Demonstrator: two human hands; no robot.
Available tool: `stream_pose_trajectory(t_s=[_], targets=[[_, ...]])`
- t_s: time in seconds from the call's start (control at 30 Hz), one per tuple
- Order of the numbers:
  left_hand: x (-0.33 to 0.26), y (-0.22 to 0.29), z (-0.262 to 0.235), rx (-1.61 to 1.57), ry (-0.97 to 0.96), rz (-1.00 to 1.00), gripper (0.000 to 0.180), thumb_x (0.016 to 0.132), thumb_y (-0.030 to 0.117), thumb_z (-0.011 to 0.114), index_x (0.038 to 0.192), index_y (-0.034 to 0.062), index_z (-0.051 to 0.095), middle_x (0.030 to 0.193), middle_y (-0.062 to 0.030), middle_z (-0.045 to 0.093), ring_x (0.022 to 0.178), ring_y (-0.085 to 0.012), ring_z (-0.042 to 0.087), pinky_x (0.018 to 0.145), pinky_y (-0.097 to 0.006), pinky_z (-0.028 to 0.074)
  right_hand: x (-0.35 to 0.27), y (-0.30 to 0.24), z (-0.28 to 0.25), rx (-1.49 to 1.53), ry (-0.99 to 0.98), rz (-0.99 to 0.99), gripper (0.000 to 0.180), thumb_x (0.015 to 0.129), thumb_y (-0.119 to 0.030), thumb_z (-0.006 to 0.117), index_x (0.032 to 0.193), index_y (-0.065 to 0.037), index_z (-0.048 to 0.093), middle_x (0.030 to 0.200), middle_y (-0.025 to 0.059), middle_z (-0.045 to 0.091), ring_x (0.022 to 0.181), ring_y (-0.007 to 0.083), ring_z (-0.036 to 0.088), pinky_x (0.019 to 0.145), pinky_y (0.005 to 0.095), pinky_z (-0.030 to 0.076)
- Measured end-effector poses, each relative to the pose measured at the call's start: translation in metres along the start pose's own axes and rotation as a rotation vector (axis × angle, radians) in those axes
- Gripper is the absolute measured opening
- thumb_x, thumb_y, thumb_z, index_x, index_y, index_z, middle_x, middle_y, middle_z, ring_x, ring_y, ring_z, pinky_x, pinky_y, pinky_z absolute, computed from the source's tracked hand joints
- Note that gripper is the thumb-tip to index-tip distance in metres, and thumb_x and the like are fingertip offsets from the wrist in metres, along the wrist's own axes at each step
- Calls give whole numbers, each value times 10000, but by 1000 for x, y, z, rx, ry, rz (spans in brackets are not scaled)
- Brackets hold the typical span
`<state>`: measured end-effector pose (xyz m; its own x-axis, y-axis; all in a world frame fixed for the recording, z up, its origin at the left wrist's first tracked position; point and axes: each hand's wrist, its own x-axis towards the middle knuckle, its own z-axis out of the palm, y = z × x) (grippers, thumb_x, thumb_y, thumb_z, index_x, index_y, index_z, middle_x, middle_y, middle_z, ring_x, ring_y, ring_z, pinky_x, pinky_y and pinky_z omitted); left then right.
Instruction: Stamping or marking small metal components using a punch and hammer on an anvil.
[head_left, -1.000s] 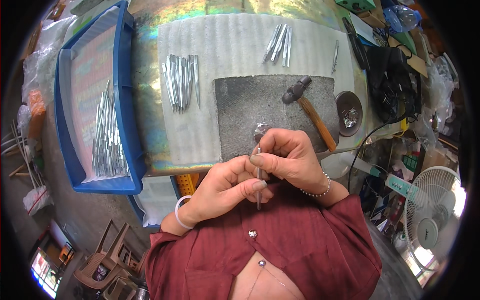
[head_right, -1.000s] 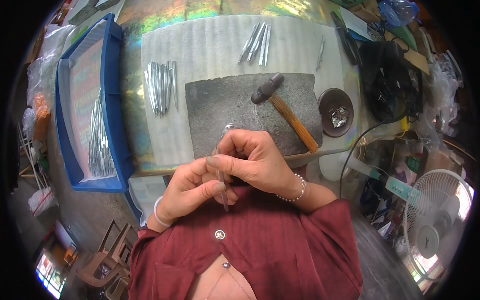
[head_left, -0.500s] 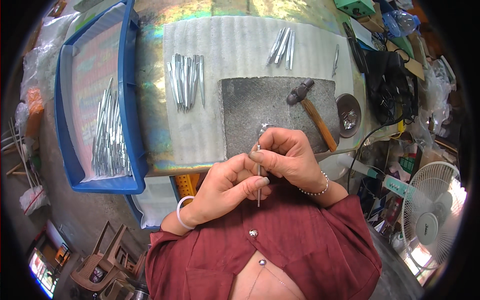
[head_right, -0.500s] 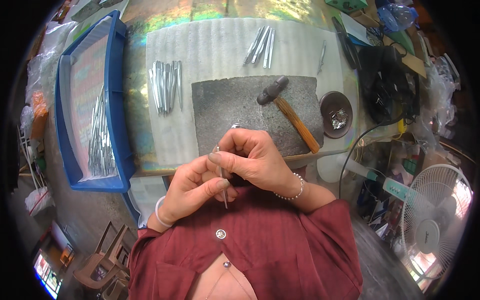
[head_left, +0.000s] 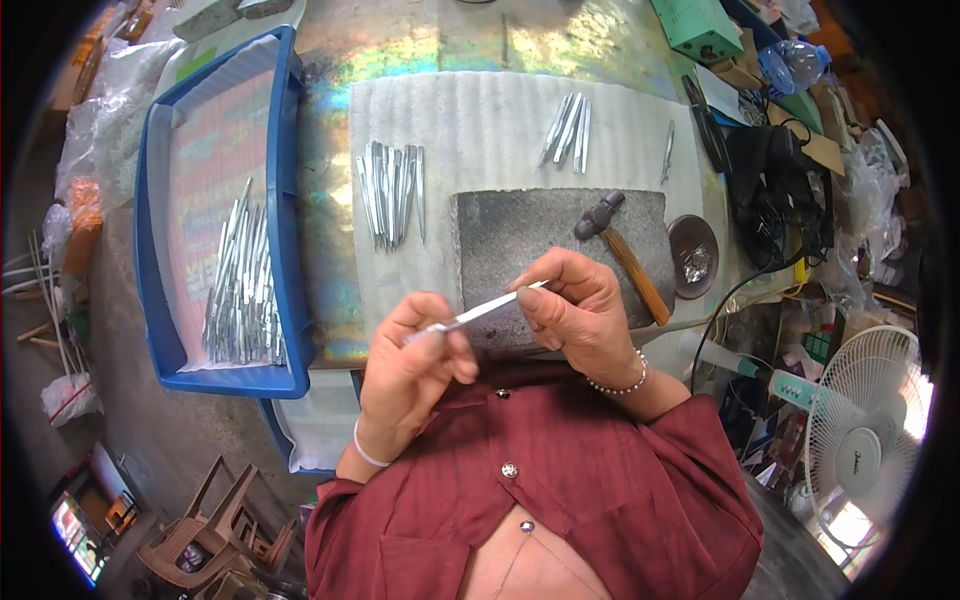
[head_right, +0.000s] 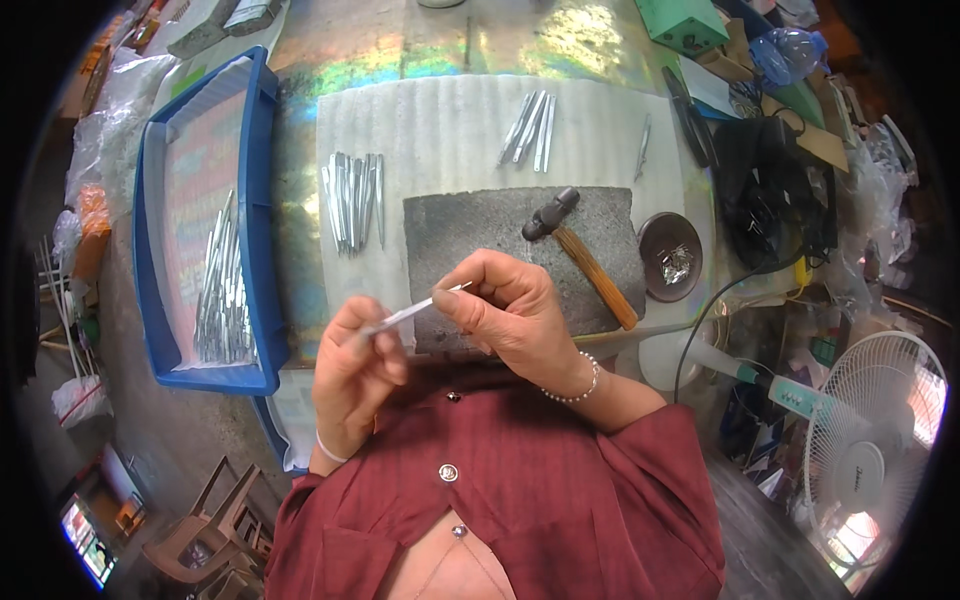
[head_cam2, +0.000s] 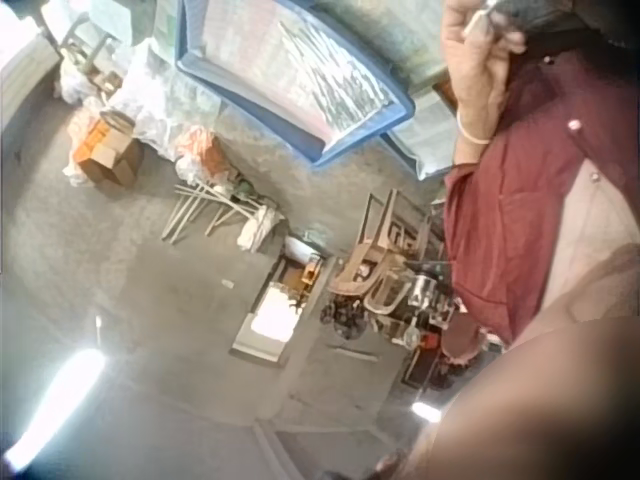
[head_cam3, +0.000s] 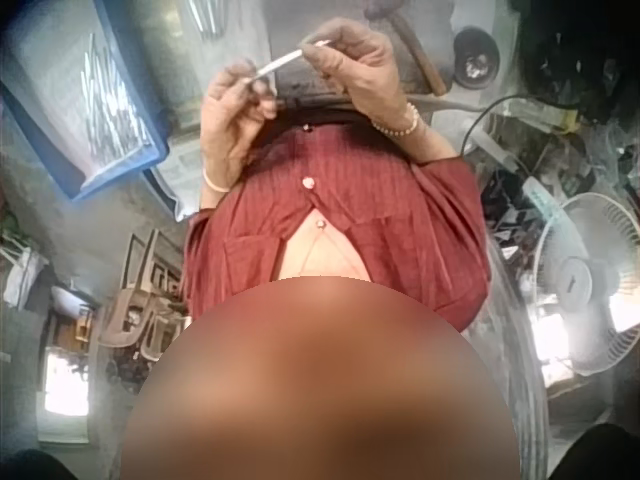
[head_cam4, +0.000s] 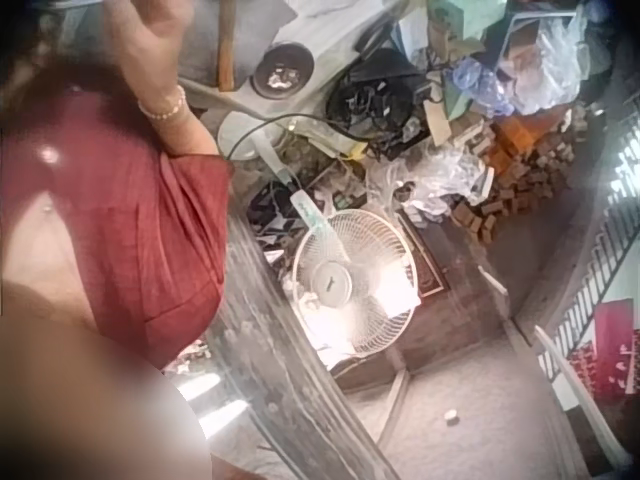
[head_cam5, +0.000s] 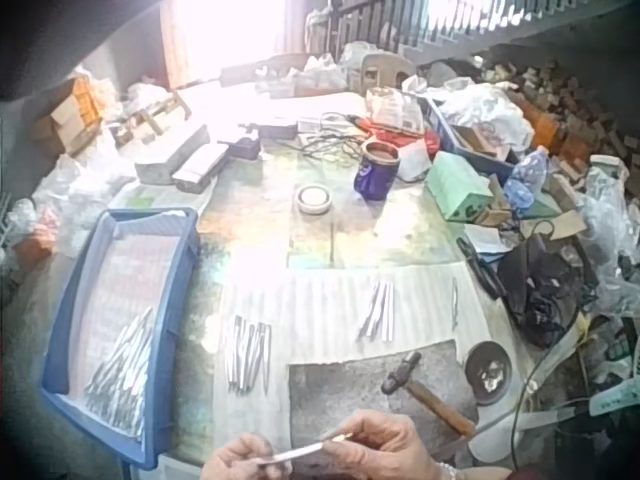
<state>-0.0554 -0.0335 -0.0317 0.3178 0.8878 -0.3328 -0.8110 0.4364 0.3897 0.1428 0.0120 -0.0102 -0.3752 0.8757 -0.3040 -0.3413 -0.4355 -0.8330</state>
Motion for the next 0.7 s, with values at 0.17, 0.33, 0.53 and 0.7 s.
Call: stream_pose_trajectory(t_s=[0.17,0.33,0.53,0.7], targets=[[0,14,10,16,88,270,224,894,160,619,1022,-11,550,935,-120,526,730,-197,595,617,-269,531,-1,-3,12,-94,-196,37,212,881,-13,603,1081,9,536,778,5,564,577,11,464,473,159,360],[21,56,21,870,212,670,144,928,87,545,944,-30,628,863,-62,570,706,-143,562,588,-217,471,-16,-27,-7,-149,-80,-80,251,868,5,605,1109,8,532,811,3,552,623,8,479,518,143,360],[105,65,3,1579,432,773,138,853,108,639,929,-5,659,762,-90,629,620,-188,597,586,-272,483,-36,-31,-47,-838,256,-262,217,846,-36,638,1043,1,557,822,52,578,676,76,567,616,195,445],[134,62,-24,2052,581,749,194,806,177,686,929,30,657,829,-136,650,681,-289,622,622,-360,489,-37,-25,-65,-1399,411,-551,311,781,-67,651,1070,-13,553,945,124,556,867,272,575,737,353,472]])
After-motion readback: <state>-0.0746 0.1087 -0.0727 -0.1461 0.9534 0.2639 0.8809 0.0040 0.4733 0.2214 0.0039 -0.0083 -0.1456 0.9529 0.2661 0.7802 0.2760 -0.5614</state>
